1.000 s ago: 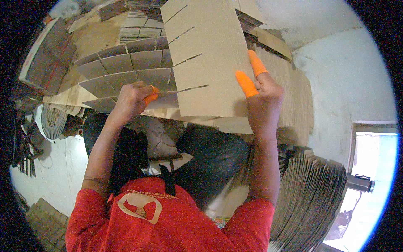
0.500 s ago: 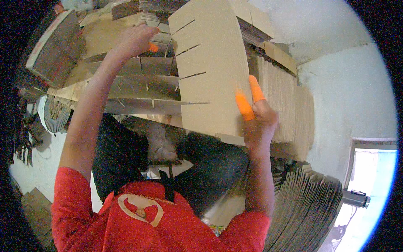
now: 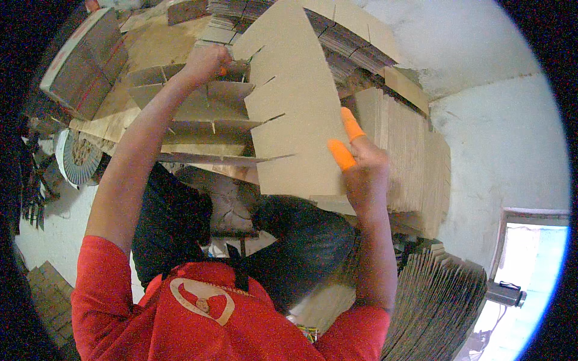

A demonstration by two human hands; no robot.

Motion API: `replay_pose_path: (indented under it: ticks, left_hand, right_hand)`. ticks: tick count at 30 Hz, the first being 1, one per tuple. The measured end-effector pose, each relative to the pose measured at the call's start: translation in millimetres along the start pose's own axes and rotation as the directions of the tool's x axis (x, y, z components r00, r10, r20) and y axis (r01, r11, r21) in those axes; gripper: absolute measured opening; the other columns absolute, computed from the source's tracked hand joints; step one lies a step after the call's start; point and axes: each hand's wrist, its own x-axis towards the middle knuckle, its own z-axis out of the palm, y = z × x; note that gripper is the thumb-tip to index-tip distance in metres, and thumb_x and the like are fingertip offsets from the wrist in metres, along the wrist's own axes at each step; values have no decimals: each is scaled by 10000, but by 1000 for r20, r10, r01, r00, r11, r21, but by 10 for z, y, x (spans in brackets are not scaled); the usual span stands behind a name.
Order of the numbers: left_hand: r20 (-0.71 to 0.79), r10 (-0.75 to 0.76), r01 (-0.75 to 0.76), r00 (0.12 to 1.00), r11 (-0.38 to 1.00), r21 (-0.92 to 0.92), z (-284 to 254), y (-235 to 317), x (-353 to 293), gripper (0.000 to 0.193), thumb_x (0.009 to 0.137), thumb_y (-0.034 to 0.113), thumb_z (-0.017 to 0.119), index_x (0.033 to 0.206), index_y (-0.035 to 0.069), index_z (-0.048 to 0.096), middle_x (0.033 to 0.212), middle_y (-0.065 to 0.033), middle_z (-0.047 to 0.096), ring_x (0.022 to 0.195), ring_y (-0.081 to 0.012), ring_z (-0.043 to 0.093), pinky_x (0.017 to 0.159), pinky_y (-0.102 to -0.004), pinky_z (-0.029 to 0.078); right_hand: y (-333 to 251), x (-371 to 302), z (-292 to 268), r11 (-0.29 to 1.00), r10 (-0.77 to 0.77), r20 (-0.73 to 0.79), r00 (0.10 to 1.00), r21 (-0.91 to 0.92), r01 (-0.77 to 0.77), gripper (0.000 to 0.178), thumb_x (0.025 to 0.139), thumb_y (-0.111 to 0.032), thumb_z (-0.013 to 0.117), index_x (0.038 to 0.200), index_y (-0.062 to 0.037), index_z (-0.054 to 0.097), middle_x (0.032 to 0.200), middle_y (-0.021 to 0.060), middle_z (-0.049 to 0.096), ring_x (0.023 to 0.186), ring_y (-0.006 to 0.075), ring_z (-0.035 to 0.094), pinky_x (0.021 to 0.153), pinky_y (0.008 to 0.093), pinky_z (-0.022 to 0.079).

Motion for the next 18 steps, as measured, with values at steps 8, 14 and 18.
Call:
replay_pose_path:
  ticks: [8,14,18]
  left_hand:
    - [-54,10,-12,999,999,-37,-56,15,2,132,758,82,608,879,85,658,906,-147,671,898,-346,650,746,-467,512]
    - [-41,-9,6,999,999,-54,-100,172,47,93,714,95,680,785,56,635,833,-162,658,832,-385,645,682,-485,512]
    - [-96,11,-16,995,999,-52,-19,80,51,86,698,78,680,748,38,623,794,-177,652,781,-398,647,647,-491,516]
  right_hand:
    - [-171,37,74,995,-103,-27,994,3,104,505,814,-63,717,1296,-14,571,778,16,240,605,70,309,522,212,308]
    - [-112,97,311,949,-297,-2,955,107,296,527,795,2,715,1293,10,545,763,199,510,609,99,353,534,261,383]
    - [-377,97,453,972,-80,274,958,236,14,666,806,28,689,1410,-11,412,967,202,635,668,151,459,628,301,450]
